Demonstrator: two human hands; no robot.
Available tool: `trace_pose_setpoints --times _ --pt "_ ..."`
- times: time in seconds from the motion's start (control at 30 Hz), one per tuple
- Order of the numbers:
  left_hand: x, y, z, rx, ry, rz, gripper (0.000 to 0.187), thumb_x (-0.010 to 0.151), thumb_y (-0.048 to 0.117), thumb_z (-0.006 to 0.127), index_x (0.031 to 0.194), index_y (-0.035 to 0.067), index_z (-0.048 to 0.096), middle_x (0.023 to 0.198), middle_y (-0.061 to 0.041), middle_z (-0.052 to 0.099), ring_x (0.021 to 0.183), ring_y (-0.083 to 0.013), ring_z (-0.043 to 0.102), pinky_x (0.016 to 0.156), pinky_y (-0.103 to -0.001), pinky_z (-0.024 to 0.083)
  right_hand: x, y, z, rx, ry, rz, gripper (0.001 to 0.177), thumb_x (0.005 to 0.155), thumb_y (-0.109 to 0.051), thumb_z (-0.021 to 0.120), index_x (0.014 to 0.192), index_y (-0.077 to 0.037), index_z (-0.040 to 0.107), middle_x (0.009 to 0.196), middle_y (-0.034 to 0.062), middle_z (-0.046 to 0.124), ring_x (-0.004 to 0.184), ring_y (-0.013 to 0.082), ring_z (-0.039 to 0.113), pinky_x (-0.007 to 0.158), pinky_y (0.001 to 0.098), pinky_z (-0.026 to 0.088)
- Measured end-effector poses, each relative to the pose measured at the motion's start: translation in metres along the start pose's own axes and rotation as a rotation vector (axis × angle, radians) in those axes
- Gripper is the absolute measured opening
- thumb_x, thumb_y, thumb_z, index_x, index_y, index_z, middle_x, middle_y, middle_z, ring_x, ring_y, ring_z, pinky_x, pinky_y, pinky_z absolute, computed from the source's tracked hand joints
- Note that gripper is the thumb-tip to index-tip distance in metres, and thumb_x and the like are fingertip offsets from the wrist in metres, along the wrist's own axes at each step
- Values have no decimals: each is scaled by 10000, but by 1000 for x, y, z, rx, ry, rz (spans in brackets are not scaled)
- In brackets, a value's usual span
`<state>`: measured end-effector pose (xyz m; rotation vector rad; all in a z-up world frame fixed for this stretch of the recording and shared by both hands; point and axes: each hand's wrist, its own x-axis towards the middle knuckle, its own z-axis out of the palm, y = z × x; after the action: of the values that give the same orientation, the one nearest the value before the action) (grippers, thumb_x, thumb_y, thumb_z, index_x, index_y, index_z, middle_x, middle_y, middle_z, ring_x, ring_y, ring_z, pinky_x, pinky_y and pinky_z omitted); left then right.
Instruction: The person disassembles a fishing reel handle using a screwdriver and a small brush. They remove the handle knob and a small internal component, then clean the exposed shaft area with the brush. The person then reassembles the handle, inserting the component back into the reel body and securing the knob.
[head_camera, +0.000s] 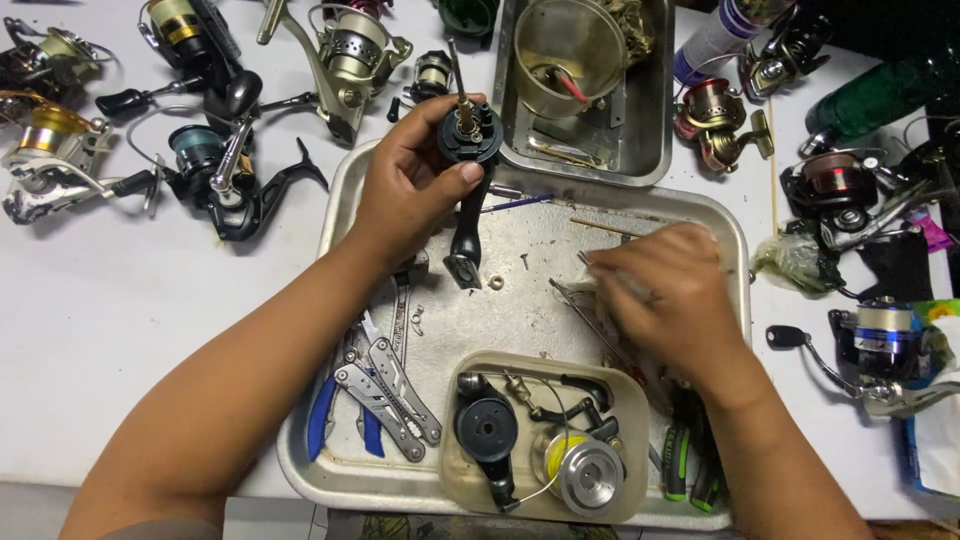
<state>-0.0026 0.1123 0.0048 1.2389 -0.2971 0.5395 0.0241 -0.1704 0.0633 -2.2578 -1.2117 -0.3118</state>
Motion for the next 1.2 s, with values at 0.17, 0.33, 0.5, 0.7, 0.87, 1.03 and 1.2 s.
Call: trace_pose_setpoints --times 0.17,0.33,0.5,0.7,0.87,1.03,1.2 --pt "-1 0 0 -2 5 -13 563 920 183 789 1395 10 540 1373 -162 588 1231 -235 598 1077 -401 526 33 -26 25 -96 -240 -182 113 836 -211 802 932 -150 791 855 27 780 850 240 699 919 453 448" --pt "-4 0 2 -23 19 -31 600 905 197 800 1408 12 530 1390 -169 578 1246 -254 596 1085 -416 525 44 -26 47 -101 -386 -220 172 776 -215 828 921 -137 780 863 40 785 848 242 701 914 453 444" --pt "-2 -3 2 -23 1 -74 593 884 142 812 1398 12 547 1377 -145 606 1225 -224 620 1034 -391 559 35 -11 68 -135 -477 -183 121 770 -261 795 853 -195 735 816 -20 753 816 209 682 894 420 442" --pt "-1 -4 2 -11 1 -76 588 880 142 817 1390 11 554 1350 -140 625 1197 -212 635 1004 -384 577 49 -21 40 37 -396 -110 170 827 -234 710 973 -153 743 919 61 761 881 273 714 856 436 461" --pt "-3 13 7 70 -13 -80 585 857 137 818 1370 -7 576 1291 -167 652 1177 -242 640 979 -416 587 45 -13 5 592 -175 259 240 854 -52 685 1081 -24 760 965 142 750 880 266 725 846 412 549" --pt "-2 20 15 139 -66 -67 589 808 138 851 1323 -30 621 1275 -212 670 1198 -324 655 964 -464 579 22 18 10 1276 145 610 400 865 65 592 1256 140 627 1023 234 698 881 283 715 851 394 593" --pt "-3 25 16 222 -97 -110 574 767 119 857 1282 -37 657 1210 -217 700 1153 -345 683 941 -471 587 22 15 6 1567 163 647 451 912 9 547 1351 110 555 977 236 673 881 275 726 849 400 591"
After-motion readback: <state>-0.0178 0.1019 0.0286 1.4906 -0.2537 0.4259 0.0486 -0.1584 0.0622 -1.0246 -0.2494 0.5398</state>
